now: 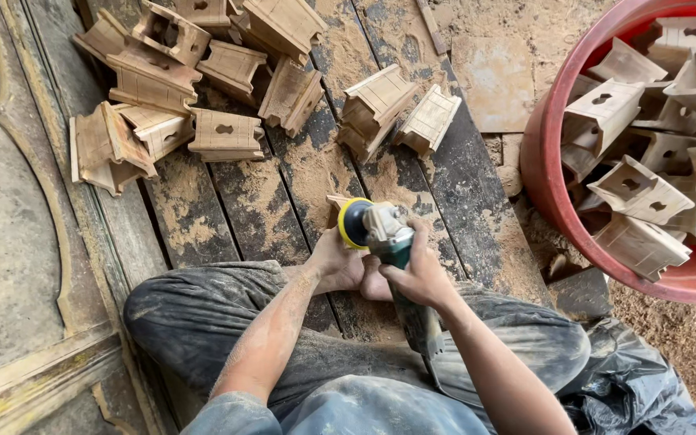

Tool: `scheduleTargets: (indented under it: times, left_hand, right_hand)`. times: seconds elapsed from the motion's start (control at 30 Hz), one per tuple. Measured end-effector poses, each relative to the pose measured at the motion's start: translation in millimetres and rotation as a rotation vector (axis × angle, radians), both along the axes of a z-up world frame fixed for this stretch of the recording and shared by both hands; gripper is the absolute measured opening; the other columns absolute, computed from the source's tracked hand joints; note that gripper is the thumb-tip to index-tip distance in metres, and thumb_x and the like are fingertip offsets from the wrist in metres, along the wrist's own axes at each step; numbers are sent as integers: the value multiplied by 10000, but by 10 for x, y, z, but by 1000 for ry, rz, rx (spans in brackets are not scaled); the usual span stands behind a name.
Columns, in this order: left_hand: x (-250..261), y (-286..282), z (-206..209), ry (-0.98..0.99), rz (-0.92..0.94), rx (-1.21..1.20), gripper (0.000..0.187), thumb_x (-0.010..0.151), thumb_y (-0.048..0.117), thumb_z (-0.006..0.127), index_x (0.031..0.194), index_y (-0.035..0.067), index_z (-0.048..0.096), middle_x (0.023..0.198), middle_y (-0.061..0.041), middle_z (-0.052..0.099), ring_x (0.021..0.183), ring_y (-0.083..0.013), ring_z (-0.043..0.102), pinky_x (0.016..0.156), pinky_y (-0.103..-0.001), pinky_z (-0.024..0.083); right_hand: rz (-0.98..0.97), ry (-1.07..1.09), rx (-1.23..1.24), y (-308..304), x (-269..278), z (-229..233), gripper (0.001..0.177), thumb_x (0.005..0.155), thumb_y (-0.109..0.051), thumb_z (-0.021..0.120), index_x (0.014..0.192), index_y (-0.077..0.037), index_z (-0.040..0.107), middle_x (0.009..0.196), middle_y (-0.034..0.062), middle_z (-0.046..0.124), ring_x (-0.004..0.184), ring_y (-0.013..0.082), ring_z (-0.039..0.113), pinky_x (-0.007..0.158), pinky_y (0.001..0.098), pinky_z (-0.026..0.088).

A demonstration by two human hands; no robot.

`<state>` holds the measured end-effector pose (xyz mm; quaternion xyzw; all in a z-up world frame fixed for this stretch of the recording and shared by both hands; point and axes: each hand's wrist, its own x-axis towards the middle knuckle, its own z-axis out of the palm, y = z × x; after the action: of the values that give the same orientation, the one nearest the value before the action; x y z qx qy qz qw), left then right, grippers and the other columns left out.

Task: The person sits cross-legged on a wooden floor and uses a handheld electric sander to smooth small carved wooden pieces. They pick up each piece from a pile, sand its surfaces, and place it into a red basin. The process is repeated continuously throughout the clip.

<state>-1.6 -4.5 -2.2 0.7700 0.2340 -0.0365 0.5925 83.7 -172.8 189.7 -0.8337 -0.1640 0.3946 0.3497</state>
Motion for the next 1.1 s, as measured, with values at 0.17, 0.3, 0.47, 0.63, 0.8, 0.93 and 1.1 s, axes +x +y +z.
scheduleTargets:
  times: [0.17,0.3,0.47,0.63,0.8,0.93,1.1]
  left_hand:
    - [36,5,289,-2,27,60,245,727,115,751,913,-44,737,895,-257,746,1026,-427,688,762,-515,526]
    - [-22,29,328,-28,-8,73,229,714,62,750,878,-98,739,860,-298,740,978,-481,695,784,-524,552]
    - [-10,-4,0,19,57,-10,325,684,128,824,951,-16,708,880,-208,759,973,-391,719,802,-492,569]
    - [4,26,-77,12,53,32,285,674,153,777,932,66,695,862,-157,762,945,-340,737,755,-496,567]
    - [-38,8,-210,-26,65,-25,309,673,214,795,956,110,729,889,-111,779,939,-298,751,781,-462,584]
    - [-75,14,-269,-81,48,-84,401,680,168,831,1057,86,722,933,-143,783,957,-317,749,805,-455,590]
    - [-80,56,-494,-107,52,-116,464,709,184,864,1131,72,705,968,-165,782,953,-312,750,807,-454,590]
  right_hand:
    - [67,-40,-19,51,-24,-75,892,760,-256,775,1440,-159,206,1079,376,657,1057,558,660,902,636,506]
    - [67,-65,-15,20,-41,-132,873,741,-214,766,1416,-133,218,1020,364,666,987,558,685,848,624,519]
    - [44,-67,-20,-70,-11,-193,860,744,-189,760,1406,-117,216,1021,363,659,974,565,684,823,630,517]
    - [-3,-47,-75,-104,36,-201,852,757,-179,753,1415,-130,213,1020,352,662,991,552,689,855,608,530]
    - [-54,-40,-158,-205,103,-321,886,729,-271,788,1402,-167,221,1043,336,655,1043,538,664,868,623,485]
    - [-97,-13,-179,-304,120,-432,882,722,-273,785,1400,-177,229,1048,338,657,1072,540,655,905,610,484]
    - [-135,-15,-218,-432,184,-578,919,695,-313,795,1411,-192,233,1063,322,663,1098,519,652,932,601,483]
